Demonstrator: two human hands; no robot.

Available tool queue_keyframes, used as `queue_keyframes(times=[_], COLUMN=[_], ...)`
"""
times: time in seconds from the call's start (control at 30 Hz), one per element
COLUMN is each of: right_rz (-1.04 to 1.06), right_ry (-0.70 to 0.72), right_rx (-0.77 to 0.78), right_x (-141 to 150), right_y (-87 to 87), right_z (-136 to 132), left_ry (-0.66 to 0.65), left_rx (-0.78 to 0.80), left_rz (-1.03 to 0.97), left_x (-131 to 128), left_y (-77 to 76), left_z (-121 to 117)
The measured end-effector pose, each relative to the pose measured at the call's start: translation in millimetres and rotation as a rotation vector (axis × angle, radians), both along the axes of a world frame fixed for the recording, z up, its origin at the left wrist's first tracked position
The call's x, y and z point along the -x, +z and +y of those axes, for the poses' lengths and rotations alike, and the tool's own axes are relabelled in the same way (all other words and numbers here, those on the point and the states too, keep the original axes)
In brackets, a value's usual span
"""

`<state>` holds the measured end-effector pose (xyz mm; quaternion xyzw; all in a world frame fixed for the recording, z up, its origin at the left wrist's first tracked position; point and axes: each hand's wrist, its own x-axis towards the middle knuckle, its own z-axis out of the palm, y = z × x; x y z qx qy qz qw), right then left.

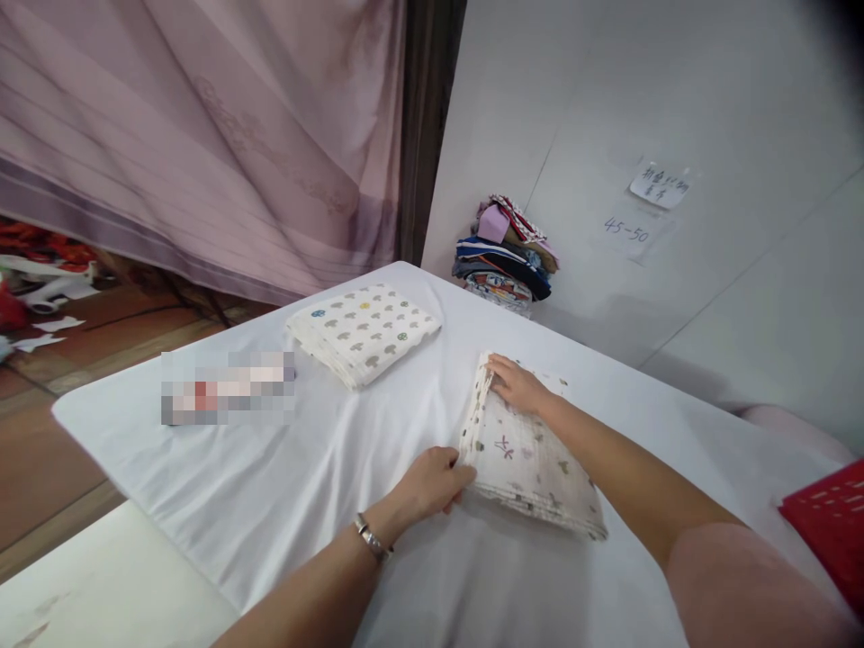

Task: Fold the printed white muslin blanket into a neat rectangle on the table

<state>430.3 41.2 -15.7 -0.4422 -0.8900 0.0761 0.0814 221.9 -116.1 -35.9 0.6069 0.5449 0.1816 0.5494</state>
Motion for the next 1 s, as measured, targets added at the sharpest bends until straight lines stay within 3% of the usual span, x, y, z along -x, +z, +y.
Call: queue_keyframes(times=[0.13, 0.23, 0.43, 0.73, 1.0], right_rz=[-0.047, -0.081, -0.091, -0.029, 0.042], right_ry=[-0.209, -0.273, -0.296, -0.31, -0.33], right_rx=[-0.011, 0.033, 0.055, 0.05, 0.046], right_x=[-2.0, 1.3, 3.0, 9.2, 4.8], right_y=[-12.1, -19.6, -25.7, -10.9, -14.4], right_z=[3.0, 4.1, 8.2, 41.1, 58.8], left_ry=[0.009, 0.013, 0.018, 0.009, 0.017], left_rx=[-0.004, -0.005, 0.006, 0.004, 0.012], left_rz=[0.0, 0.0, -0.001, -0.007, -0.029], left_x=[-0.1, -0.3, -0.9, 0.0, 0.7], left_y=[-1.0, -1.0, 1.6, -1.8, -3.6], left_z=[0.4, 0.3, -0.5, -0.2, -2.1])
